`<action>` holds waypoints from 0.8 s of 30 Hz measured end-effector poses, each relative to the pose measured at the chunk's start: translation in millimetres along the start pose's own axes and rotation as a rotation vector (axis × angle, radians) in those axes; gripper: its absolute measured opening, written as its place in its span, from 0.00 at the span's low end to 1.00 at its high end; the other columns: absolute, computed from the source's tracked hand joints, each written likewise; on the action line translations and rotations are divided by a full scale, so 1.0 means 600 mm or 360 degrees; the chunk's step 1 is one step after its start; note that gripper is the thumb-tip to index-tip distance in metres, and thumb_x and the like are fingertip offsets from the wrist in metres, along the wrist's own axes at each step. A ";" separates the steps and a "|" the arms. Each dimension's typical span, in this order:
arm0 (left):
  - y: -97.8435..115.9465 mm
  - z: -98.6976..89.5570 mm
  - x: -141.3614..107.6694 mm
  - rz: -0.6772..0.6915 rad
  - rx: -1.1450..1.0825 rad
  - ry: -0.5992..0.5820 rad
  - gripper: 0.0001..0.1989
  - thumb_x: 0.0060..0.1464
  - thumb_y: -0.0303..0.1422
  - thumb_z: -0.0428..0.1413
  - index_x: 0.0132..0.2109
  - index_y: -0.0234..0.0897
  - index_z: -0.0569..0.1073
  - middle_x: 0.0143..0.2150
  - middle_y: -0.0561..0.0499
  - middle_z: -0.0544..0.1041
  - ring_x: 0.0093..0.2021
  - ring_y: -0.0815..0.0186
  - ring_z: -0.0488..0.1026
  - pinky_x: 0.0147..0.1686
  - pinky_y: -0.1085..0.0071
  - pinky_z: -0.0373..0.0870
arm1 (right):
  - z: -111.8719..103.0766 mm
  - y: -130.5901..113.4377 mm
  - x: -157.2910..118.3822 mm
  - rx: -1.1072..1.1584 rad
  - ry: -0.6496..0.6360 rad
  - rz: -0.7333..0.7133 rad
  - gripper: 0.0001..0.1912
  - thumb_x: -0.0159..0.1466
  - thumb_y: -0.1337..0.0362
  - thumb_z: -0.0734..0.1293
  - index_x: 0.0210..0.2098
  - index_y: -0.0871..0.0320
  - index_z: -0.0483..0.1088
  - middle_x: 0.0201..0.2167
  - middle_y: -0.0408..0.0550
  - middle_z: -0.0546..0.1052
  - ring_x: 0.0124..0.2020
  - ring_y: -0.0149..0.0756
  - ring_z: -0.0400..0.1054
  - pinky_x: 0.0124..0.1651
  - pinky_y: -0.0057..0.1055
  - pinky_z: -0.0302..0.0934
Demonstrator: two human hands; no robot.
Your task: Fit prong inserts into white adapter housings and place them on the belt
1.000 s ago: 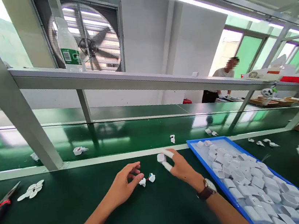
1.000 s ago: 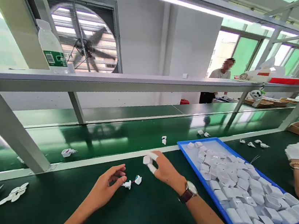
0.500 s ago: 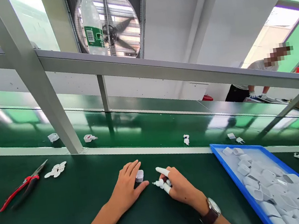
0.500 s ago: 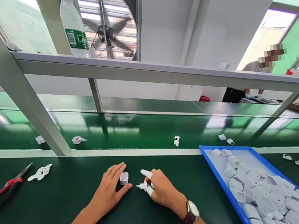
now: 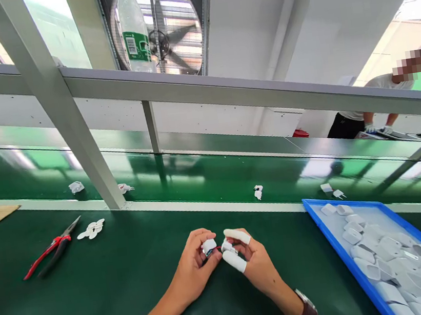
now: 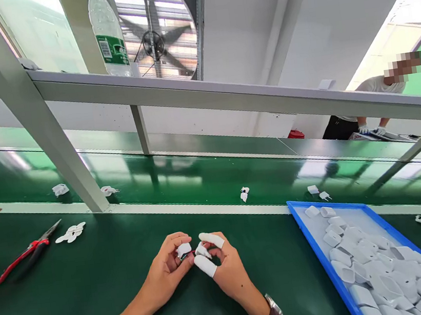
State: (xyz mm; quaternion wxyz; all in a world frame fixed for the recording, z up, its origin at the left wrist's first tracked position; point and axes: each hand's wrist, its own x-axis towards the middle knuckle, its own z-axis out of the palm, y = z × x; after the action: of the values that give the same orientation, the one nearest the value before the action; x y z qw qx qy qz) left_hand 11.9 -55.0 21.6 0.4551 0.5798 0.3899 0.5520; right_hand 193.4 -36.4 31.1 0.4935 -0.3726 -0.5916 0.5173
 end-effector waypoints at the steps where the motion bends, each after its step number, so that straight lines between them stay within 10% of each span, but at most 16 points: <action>1: 0.002 -0.003 0.001 -0.0012 -0.0065 0.0015 0.16 0.59 0.40 0.63 0.53 0.45 0.75 0.52 0.48 0.68 0.40 0.67 0.75 0.43 0.65 0.81 | -0.001 -0.001 -0.001 -0.0109 -0.0034 -0.0125 0.16 0.61 0.61 0.73 0.49 0.53 0.75 0.47 0.50 0.73 0.42 0.37 0.74 0.44 0.34 0.73; 11: 0.024 -0.012 0.000 -0.0564 -0.0432 -0.0040 0.31 0.44 0.38 0.74 0.55 0.37 0.76 0.47 0.45 0.82 0.47 0.59 0.80 0.54 0.59 0.78 | -0.012 0.012 -0.011 -0.0553 -0.0031 -0.0165 0.17 0.69 0.63 0.62 0.56 0.54 0.72 0.48 0.52 0.80 0.47 0.41 0.76 0.51 0.41 0.73; 17: 0.040 -0.005 0.001 -0.0574 -0.0581 -0.0073 0.20 0.47 0.35 0.73 0.47 0.36 0.80 0.42 0.47 0.83 0.44 0.62 0.80 0.50 0.66 0.78 | -0.017 0.007 -0.016 -0.0214 -0.0255 -0.0053 0.17 0.73 0.57 0.61 0.58 0.49 0.72 0.48 0.50 0.80 0.38 0.37 0.77 0.40 0.35 0.75; 24: 0.041 -0.013 0.006 -0.0613 -0.0621 -0.0087 0.18 0.49 0.36 0.72 0.46 0.36 0.81 0.44 0.46 0.83 0.46 0.61 0.80 0.52 0.66 0.76 | -0.013 0.009 -0.016 -0.0513 -0.0172 -0.0442 0.19 0.66 0.66 0.68 0.57 0.47 0.73 0.41 0.44 0.79 0.36 0.32 0.73 0.42 0.31 0.72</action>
State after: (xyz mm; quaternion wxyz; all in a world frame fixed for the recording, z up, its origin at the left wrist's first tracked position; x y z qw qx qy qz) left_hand 3.1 -57.6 46.0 0.6651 0.4111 0.3669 0.5040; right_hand 202.9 -42.6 23.5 0.4618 -0.3333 -0.7378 0.3625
